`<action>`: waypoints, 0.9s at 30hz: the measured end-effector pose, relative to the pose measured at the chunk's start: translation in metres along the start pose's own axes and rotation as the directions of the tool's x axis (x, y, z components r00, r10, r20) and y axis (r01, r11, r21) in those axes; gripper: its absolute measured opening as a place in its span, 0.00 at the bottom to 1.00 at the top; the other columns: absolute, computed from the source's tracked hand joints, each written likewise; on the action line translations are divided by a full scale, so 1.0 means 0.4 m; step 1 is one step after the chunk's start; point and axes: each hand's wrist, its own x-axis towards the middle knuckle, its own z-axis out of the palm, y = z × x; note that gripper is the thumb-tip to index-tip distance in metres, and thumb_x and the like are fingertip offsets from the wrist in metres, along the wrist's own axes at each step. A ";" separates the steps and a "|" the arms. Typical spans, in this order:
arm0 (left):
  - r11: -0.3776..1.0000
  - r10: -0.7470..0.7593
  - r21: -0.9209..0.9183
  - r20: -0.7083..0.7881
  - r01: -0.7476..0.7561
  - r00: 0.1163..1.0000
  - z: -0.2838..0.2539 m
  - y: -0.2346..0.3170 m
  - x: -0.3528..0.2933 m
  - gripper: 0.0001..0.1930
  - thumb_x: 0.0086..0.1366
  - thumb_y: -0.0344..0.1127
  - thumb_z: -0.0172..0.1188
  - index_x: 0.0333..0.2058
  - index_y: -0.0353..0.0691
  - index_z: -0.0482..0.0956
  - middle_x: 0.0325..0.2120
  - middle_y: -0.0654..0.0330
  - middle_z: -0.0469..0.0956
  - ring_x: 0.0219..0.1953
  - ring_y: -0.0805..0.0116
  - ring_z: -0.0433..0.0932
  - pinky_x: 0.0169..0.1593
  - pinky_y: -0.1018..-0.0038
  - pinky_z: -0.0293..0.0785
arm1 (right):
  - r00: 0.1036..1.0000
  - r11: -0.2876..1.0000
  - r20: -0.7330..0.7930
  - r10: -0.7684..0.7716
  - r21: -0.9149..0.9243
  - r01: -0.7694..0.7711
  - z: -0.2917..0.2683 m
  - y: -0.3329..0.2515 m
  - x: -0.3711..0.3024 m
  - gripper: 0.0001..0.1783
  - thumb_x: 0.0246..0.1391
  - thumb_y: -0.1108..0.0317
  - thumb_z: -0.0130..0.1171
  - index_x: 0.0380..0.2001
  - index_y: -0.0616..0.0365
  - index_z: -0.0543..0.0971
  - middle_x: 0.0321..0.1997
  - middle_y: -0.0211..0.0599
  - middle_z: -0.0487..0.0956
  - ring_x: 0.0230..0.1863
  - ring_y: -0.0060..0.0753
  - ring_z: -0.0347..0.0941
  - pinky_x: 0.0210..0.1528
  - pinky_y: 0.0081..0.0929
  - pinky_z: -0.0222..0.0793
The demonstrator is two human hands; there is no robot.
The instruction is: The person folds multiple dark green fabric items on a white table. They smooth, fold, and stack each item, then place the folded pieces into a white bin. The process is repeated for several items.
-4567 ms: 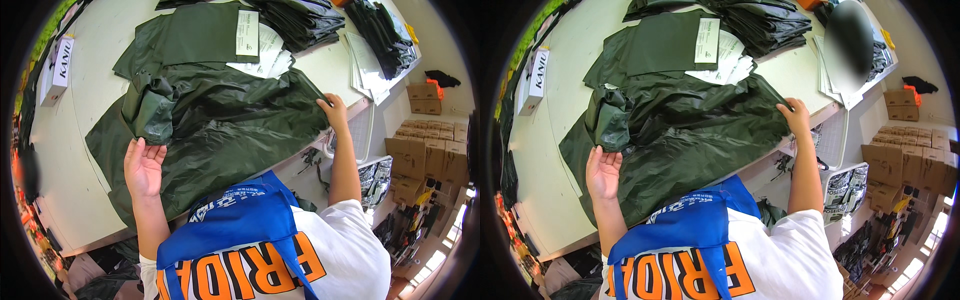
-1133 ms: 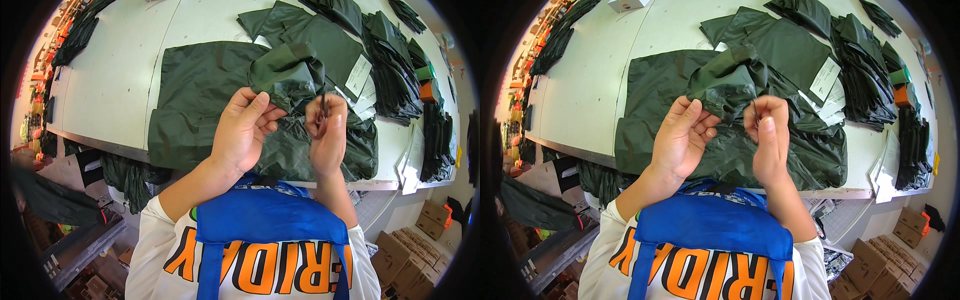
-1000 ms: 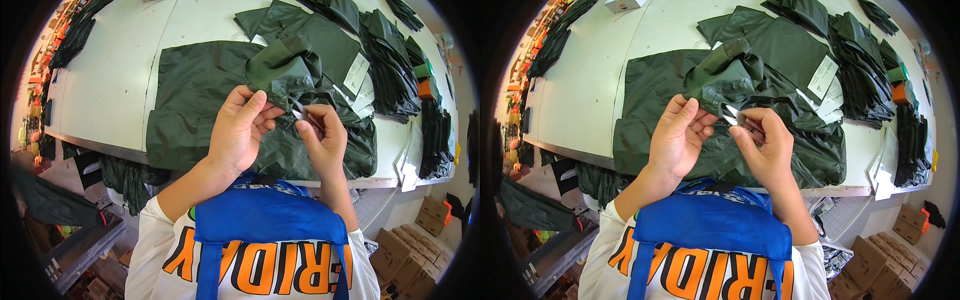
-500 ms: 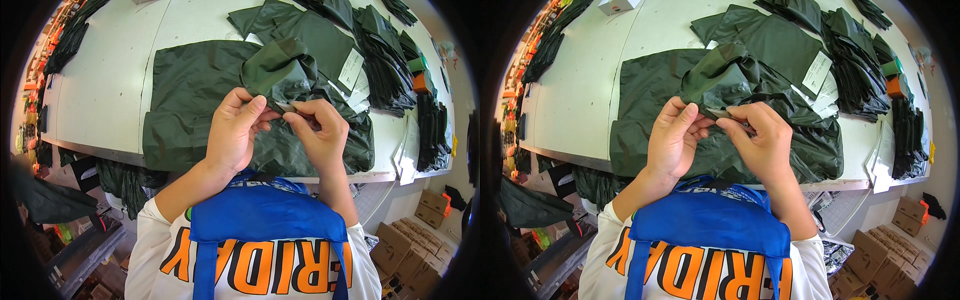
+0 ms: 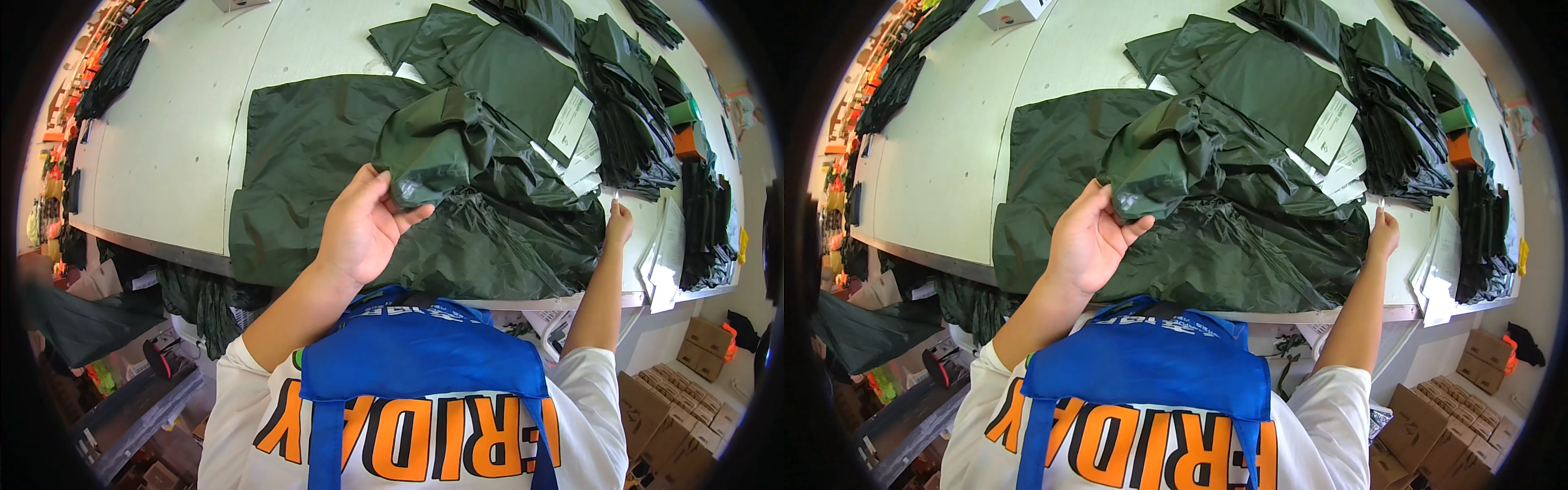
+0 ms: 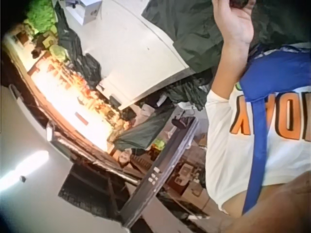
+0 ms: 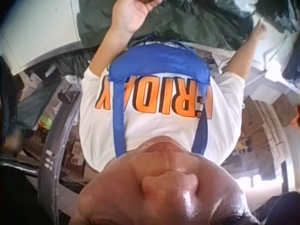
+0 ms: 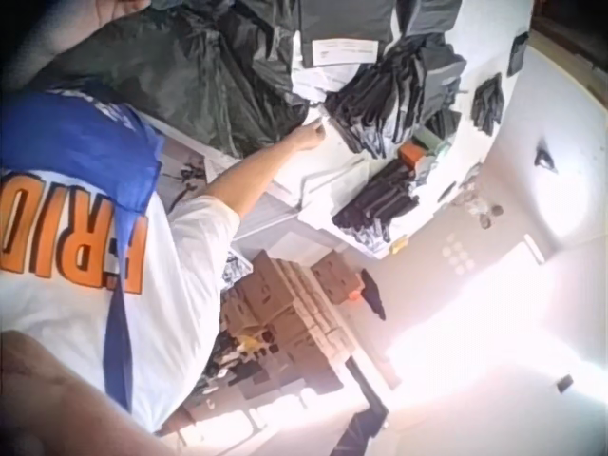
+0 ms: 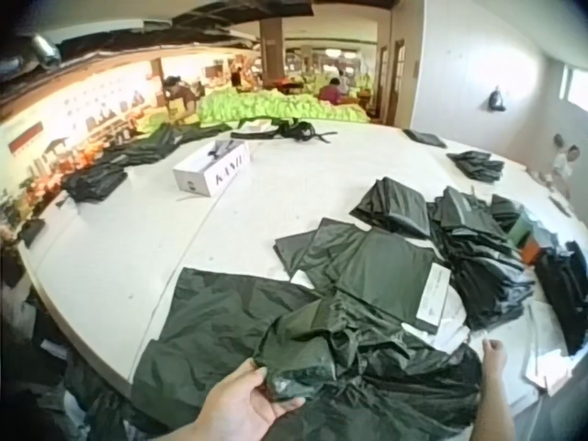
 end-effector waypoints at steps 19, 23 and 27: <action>-0.202 0.260 0.744 0.668 -0.637 0.697 -0.058 -0.036 -0.093 0.21 0.54 0.29 0.65 0.48 0.38 0.73 0.31 0.54 0.76 0.31 0.59 0.74 0.33 0.66 0.70 | 0.628 0.479 0.534 -0.566 0.833 -0.277 -0.038 -0.729 -0.703 0.09 0.42 0.86 0.53 0.22 0.59 0.69 0.21 0.21 0.67 0.27 0.14 0.61 0.28 0.17 0.60; -0.336 0.320 0.866 0.475 -0.370 0.820 -0.090 -0.020 -0.065 0.09 0.56 0.28 0.61 0.37 0.44 0.81 0.25 0.52 0.68 0.27 0.55 0.71 0.30 0.63 0.69 | 0.781 0.211 0.410 -0.472 0.912 -0.352 -0.064 -0.759 -0.724 0.11 0.42 0.85 0.54 0.19 0.56 0.67 0.18 0.21 0.63 0.24 0.12 0.56 0.23 0.15 0.55; -0.081 0.649 0.990 0.139 -0.114 0.748 -0.285 0.151 0.017 0.12 0.47 0.19 0.52 0.33 0.31 0.76 0.33 0.46 0.74 0.37 0.45 0.74 0.39 0.60 0.71 | 0.158 0.124 0.068 -0.985 0.921 0.371 -0.233 -0.755 -0.814 0.18 0.39 0.75 0.67 0.37 0.59 0.77 0.39 0.42 0.77 0.41 0.40 0.75 0.46 0.32 0.70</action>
